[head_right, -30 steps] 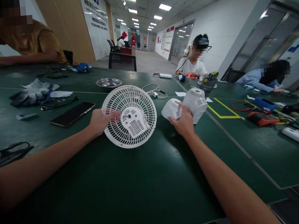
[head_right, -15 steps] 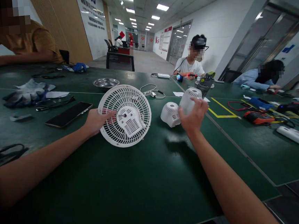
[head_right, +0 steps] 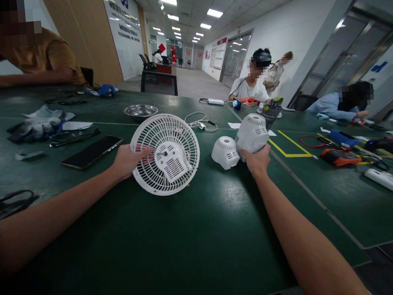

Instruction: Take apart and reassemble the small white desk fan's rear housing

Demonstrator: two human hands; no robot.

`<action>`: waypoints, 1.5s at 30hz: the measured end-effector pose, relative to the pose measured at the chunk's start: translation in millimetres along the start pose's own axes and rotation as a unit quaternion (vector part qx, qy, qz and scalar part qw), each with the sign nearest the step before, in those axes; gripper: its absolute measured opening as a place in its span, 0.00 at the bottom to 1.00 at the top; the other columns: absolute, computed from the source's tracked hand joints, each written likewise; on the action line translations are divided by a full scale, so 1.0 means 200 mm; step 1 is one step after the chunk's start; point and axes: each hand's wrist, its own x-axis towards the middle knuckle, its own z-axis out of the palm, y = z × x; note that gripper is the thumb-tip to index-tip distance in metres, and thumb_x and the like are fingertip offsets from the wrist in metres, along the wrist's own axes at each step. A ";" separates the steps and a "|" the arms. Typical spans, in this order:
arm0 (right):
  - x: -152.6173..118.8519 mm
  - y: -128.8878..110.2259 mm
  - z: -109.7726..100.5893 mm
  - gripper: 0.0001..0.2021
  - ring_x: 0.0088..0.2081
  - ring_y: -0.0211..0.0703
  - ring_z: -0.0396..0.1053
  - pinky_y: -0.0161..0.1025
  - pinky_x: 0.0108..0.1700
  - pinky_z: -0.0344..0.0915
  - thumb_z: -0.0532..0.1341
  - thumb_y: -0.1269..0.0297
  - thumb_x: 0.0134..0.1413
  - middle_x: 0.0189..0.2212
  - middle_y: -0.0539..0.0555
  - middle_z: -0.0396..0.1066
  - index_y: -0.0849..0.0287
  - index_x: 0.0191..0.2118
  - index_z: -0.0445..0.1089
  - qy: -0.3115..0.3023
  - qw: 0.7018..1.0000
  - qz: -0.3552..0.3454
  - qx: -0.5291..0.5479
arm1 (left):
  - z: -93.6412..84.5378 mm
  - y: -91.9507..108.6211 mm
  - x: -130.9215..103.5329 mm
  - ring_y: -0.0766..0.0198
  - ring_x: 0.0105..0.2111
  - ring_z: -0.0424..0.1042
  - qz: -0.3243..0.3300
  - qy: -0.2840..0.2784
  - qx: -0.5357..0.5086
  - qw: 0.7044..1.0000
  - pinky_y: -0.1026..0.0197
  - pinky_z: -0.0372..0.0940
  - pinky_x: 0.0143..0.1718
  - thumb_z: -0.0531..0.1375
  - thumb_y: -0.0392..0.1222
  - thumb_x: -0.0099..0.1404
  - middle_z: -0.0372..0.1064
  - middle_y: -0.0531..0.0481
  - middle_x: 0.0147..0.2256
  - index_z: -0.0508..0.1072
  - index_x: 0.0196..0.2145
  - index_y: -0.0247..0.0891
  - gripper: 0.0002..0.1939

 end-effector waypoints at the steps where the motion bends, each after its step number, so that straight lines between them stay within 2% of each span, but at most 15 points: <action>1: 0.00 -0.02 0.00 0.42 0.55 0.65 0.75 0.59 0.58 0.70 0.75 0.51 0.33 0.54 0.65 0.75 0.55 0.56 0.61 0.018 1.000 -0.018 0.010 | 0.00 -0.01 0.00 0.55 0.32 0.82 0.000 0.000 -0.002 1.000 0.47 0.80 0.38 0.73 0.44 0.58 0.81 0.43 0.34 0.79 0.37 0.36 0.12; 4: 0.00 -0.10 -0.02 0.40 0.53 0.61 0.77 0.55 0.54 0.72 0.73 0.50 0.40 0.54 0.66 0.76 0.57 0.57 0.58 0.067 0.994 -0.072 0.053 | 0.00 -0.01 0.01 0.55 0.31 0.81 -0.001 0.002 -0.007 1.000 0.48 0.80 0.37 0.74 0.43 0.58 0.80 0.43 0.33 0.79 0.35 0.36 0.12; 7: -0.05 -0.20 -0.04 0.38 0.51 0.59 0.78 0.52 0.51 0.73 0.72 0.49 0.43 0.53 0.67 0.76 0.57 0.57 0.58 0.073 0.986 -0.111 0.097 | 0.01 0.00 0.00 0.55 0.30 0.81 -0.004 0.007 -0.009 1.000 0.48 0.80 0.37 0.74 0.42 0.57 0.80 0.44 0.32 0.79 0.34 0.36 0.11; 10: -0.13 -0.27 -0.04 0.38 0.48 0.60 0.79 0.53 0.50 0.74 0.73 0.48 0.42 0.50 0.65 0.78 0.57 0.56 0.59 0.026 0.989 -0.125 0.080 | 0.01 0.02 -0.01 0.56 0.31 0.81 -0.002 0.008 -0.004 1.000 0.47 0.80 0.38 0.73 0.43 0.58 0.80 0.44 0.32 0.80 0.35 0.36 0.10; 14: -0.23 -0.29 0.00 0.40 0.49 0.65 0.78 0.58 0.52 0.72 0.73 0.44 0.41 0.50 0.67 0.78 0.57 0.57 0.61 -0.065 0.990 -0.127 -0.011 | 0.01 0.03 -0.02 0.55 0.32 0.81 0.002 0.007 0.004 1.000 0.47 0.80 0.39 0.72 0.42 0.59 0.80 0.43 0.33 0.79 0.35 0.36 0.10; 16: -0.25 -0.28 0.01 0.41 0.49 0.67 0.77 0.59 0.52 0.71 0.73 0.42 0.42 0.50 0.67 0.79 0.58 0.58 0.61 -0.087 0.988 -0.122 -0.035 | 0.01 0.04 -0.02 0.54 0.32 0.81 0.002 0.001 0.012 1.000 0.47 0.80 0.38 0.72 0.42 0.60 0.80 0.42 0.33 0.79 0.36 0.35 0.09; 19: -0.23 -0.26 0.02 0.43 0.46 0.64 0.78 0.58 0.51 0.72 0.73 0.42 0.42 0.48 0.66 0.79 0.58 0.60 0.61 -0.077 0.990 -0.117 -0.016 | 0.01 0.03 -0.02 0.54 0.32 0.81 0.002 0.000 0.013 1.000 0.48 0.80 0.38 0.72 0.42 0.61 0.81 0.42 0.34 0.79 0.37 0.35 0.10; 22: -0.14 -0.20 0.00 0.44 0.45 0.62 0.78 0.58 0.51 0.72 0.74 0.44 0.40 0.48 0.65 0.79 0.58 0.61 0.61 -0.038 0.993 -0.107 0.018 | 0.01 0.01 0.00 0.56 0.32 0.81 0.001 0.007 -0.009 1.000 0.50 0.80 0.38 0.73 0.41 0.59 0.81 0.44 0.33 0.80 0.36 0.35 0.10; 25: -0.02 -0.10 -0.03 0.46 0.47 0.62 0.78 0.59 0.52 0.72 0.75 0.46 0.37 0.50 0.65 0.78 0.58 0.60 0.60 0.005 0.995 -0.089 0.047 | 0.01 0.00 0.00 0.56 0.31 0.81 -0.001 0.006 -0.019 1.000 0.52 0.79 0.36 0.74 0.41 0.57 0.81 0.44 0.33 0.80 0.36 0.34 0.12; 30: 0.11 0.06 -0.06 0.47 0.47 0.61 0.78 0.59 0.52 0.72 0.75 0.47 0.35 0.50 0.65 0.78 0.59 0.62 0.60 -0.012 0.996 -0.070 0.053 | 0.00 0.01 0.00 0.57 0.30 0.81 -0.005 0.011 -0.026 1.000 0.54 0.79 0.34 0.74 0.40 0.57 0.81 0.44 0.32 0.81 0.35 0.34 0.10; 36: 0.12 0.04 -0.06 0.49 0.52 0.61 0.75 0.60 0.58 0.68 0.73 0.46 0.44 0.55 0.67 0.73 0.61 0.68 0.55 -0.001 0.993 -0.106 0.059 | -0.01 -0.01 0.01 0.57 0.30 0.81 -0.001 0.002 -0.025 1.000 0.53 0.79 0.35 0.75 0.40 0.58 0.81 0.43 0.33 0.81 0.36 0.34 0.11; 41: 0.15 0.02 -0.07 0.39 0.52 0.59 0.72 0.58 0.58 0.67 0.70 0.45 0.49 0.53 0.64 0.73 0.61 0.62 0.64 0.041 0.984 -0.152 0.080 | -0.01 -0.02 0.01 0.57 0.31 0.81 0.003 0.000 -0.031 1.000 0.53 0.79 0.35 0.75 0.41 0.58 0.81 0.44 0.33 0.81 0.36 0.34 0.11; 45: 0.18 0.05 -0.05 0.38 0.52 0.56 0.72 0.57 0.58 0.68 0.70 0.48 0.48 0.55 0.62 0.71 0.58 0.62 0.61 0.022 0.980 -0.138 0.144 | -0.01 0.00 0.00 0.56 0.31 0.81 -0.004 0.006 -0.014 1.000 0.53 0.78 0.35 0.74 0.41 0.58 0.81 0.42 0.33 0.81 0.36 0.34 0.11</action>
